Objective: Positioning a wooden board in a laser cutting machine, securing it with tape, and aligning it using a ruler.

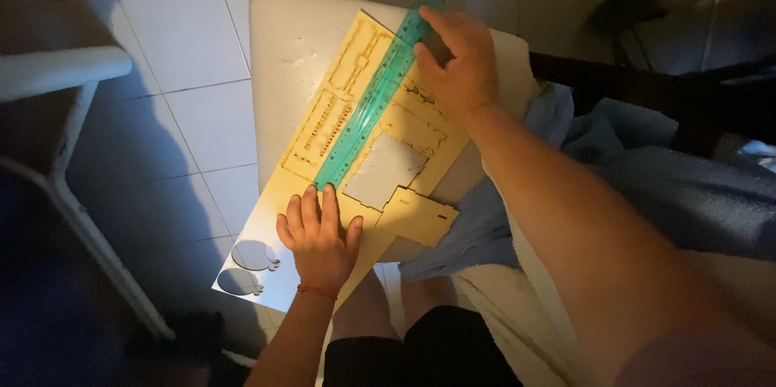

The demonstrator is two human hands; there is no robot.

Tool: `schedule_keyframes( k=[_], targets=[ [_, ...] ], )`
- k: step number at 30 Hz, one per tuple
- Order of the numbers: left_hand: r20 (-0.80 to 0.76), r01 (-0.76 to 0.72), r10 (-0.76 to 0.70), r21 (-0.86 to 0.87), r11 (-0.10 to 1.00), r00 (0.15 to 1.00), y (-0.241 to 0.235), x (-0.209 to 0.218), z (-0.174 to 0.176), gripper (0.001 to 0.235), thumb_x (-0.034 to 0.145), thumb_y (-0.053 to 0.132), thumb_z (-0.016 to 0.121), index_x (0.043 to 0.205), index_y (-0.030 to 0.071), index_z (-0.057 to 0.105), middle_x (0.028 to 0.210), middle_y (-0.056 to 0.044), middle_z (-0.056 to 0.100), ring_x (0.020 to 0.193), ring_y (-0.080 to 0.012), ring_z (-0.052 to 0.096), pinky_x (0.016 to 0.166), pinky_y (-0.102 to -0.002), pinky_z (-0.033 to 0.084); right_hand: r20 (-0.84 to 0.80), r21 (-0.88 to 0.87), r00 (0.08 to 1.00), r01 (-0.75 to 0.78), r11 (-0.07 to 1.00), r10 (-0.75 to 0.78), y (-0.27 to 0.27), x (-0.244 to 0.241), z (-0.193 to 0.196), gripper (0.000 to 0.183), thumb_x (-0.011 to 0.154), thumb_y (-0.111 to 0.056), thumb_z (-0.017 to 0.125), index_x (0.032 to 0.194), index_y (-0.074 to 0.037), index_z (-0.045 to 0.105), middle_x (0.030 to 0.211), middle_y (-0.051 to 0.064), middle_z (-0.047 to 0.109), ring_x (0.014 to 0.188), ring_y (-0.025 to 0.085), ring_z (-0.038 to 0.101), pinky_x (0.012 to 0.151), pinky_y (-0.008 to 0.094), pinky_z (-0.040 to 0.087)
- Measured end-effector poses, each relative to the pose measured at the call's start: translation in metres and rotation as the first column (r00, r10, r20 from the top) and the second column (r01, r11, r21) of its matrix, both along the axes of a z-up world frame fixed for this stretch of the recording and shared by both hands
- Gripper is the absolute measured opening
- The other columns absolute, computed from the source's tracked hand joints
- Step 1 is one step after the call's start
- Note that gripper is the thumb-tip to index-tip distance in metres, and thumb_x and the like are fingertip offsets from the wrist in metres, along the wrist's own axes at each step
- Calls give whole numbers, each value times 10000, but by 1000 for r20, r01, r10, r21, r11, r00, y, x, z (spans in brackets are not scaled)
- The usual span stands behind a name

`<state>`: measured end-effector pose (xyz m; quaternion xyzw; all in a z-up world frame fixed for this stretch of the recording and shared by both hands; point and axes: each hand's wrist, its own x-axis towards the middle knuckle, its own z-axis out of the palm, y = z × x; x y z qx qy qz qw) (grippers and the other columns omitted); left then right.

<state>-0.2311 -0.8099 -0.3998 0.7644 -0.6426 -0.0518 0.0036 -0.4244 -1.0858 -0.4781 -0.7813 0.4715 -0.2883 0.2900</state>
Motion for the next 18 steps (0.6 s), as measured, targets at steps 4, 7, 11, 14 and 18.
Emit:
schedule_keyframes(
  k=[4, 7, 11, 14, 18],
  targets=[
    [-42, -14, 15, 20, 1000, 999, -1, 0, 0, 655, 949, 604, 412, 1310, 90, 599, 1322, -170, 584, 1204, -391, 515, 977, -542, 353, 0, -37, 1000, -5, 999, 5, 0, 1, 2, 394, 928, -141, 743, 1299, -58, 638, 1217, 139, 696, 1106, 331, 647, 950, 485, 487],
    [-1, 1, -1, 33, 999, 1000, -4, 0, 5, 617, 899, 573, 545, 1288, 99, 611, 1306, -153, 590, 1194, -371, 525, 962, -532, 375, -26, -20, 999, 19, 1000, -20, 2, -1, -2, 400, 933, -176, 745, 1314, -113, 639, 1233, 105, 692, 1114, 331, 633, 946, 484, 477],
    [-9, 2, -2, 40, 999, 1000, -3, -1, 5, 612, 945, 571, 454, 1306, 99, 601, 1318, -156, 583, 1209, -372, 520, 976, -538, 369, -15, -5, 1000, -9, 1000, 9, 0, 0, 3, 373, 950, -167, 718, 1300, -63, 642, 1221, 137, 697, 1105, 337, 654, 939, 509, 493],
    [-31, -9, 11, 55, 998, 999, -3, 0, 4, 614, 922, 566, 493, 1304, 97, 600, 1309, -160, 582, 1209, -375, 514, 973, -538, 364, -43, 46, 999, 22, 999, -20, 2, 0, 1, 402, 966, -215, 715, 1344, -121, 615, 1290, 100, 671, 1178, 344, 603, 1006, 523, 429],
    [-21, 1, 0, 36, 999, 1000, -6, 0, 6, 639, 941, 597, 432, 1292, 93, 610, 1300, -167, 586, 1185, -380, 525, 951, -533, 377, -14, 25, 1000, 8, 1000, -8, 2, 1, 2, 386, 954, -171, 721, 1315, -84, 614, 1228, 132, 676, 1121, 358, 622, 955, 544, 487]
  ],
)
